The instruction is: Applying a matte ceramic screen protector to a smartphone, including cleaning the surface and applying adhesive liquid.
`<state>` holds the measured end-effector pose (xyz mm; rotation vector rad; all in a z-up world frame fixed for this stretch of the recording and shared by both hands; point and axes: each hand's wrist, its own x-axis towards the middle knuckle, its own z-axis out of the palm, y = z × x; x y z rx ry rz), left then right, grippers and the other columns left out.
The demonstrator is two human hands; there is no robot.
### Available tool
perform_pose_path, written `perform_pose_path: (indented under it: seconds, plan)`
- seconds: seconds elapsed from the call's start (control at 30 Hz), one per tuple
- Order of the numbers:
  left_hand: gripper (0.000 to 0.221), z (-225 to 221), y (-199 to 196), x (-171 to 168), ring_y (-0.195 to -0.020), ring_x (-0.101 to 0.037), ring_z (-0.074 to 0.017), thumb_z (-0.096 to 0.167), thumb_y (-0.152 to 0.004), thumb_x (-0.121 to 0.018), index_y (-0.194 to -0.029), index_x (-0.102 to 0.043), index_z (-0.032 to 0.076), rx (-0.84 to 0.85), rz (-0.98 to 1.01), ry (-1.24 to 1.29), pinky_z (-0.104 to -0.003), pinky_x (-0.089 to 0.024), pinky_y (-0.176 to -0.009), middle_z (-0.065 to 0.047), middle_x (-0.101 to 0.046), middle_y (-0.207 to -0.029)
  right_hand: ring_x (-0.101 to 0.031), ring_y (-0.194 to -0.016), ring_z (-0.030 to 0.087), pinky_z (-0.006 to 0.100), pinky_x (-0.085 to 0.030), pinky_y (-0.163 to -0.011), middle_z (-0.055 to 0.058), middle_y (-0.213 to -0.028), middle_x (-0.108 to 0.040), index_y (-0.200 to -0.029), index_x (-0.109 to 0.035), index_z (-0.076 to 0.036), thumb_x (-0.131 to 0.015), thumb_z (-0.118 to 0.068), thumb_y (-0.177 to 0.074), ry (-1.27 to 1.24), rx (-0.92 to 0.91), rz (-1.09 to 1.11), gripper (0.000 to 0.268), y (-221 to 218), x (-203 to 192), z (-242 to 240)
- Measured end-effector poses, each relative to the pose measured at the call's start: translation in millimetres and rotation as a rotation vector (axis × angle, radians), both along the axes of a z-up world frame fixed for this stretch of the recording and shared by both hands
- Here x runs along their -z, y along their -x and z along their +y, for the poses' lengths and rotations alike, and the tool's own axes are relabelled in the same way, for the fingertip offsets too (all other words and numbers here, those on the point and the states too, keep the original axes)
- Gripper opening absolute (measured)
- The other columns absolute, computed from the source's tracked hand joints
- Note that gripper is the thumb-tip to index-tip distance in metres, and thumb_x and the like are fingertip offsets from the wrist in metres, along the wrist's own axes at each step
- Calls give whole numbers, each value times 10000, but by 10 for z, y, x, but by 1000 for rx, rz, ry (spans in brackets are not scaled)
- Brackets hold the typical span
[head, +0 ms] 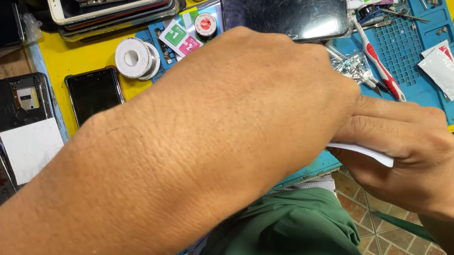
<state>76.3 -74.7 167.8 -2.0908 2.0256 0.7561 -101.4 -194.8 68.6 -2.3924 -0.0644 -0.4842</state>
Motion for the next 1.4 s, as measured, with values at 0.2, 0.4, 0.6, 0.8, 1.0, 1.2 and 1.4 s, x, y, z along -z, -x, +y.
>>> perform_pose_path:
  seconds: [0.2,0.4,0.6,0.8,1.0,1.2,1.4]
  plan:
    - [200,-89,36,41,-772,-736,-286,136,-925,-610,-931,-720,303,6,19,53,-527,-549,-586,63,-733,-903,-704,-748,231,309,-473,-615,137,-976,-754,-951,-756,-36,-722,133,-852,42,16,-2,199,78,102,-72]
    - [226,-52,-56,35,-835,-733,-332,66,-844,-644,-929,-700,268,-29,4,-1,-514,-542,-617,15,-733,-936,-732,-817,241,302,-517,-695,138,-957,-759,-976,-749,-7,-769,93,-876,-4,-13,-31,143,-85,-21,33]
    - [133,-21,-124,118,-791,-710,-412,106,-779,-686,-821,-671,232,-70,-15,39,-562,-498,-564,-48,-718,-871,-753,-804,220,270,-575,-713,136,-896,-763,-971,-739,38,-790,119,-850,-227,88,21,154,-134,-11,165]
    - [148,-12,-159,149,-794,-714,-438,200,-802,-722,-948,-698,210,-83,-3,62,-603,-533,-569,-89,-723,-917,-732,-761,201,265,-545,-691,119,-874,-759,-964,-749,30,-790,98,-871,-193,127,29,123,-130,-51,221]
    - [231,-30,-160,100,-741,-713,-430,216,-738,-765,-945,-681,158,-134,17,-29,-597,-522,-530,-104,-712,-874,-750,-811,175,266,-543,-732,86,-937,-777,-1074,-742,-20,-739,69,-918,4,77,77,180,-83,-168,221]
    - [202,-69,-141,19,-806,-720,-392,181,-756,-778,-940,-694,175,-128,72,-76,-586,-538,-568,-73,-715,-953,-708,-778,186,294,-525,-709,88,-922,-760,-1050,-739,1,-748,72,-948,211,92,40,124,-55,-258,278]
    - [318,-66,-161,86,-887,-724,-404,257,-752,-846,-1026,-698,195,-96,68,-21,-594,-562,-615,-74,-716,-1045,-694,-735,195,300,-505,-659,96,-894,-747,-1023,-735,-1,-761,59,-937,167,97,58,108,-80,-246,278]
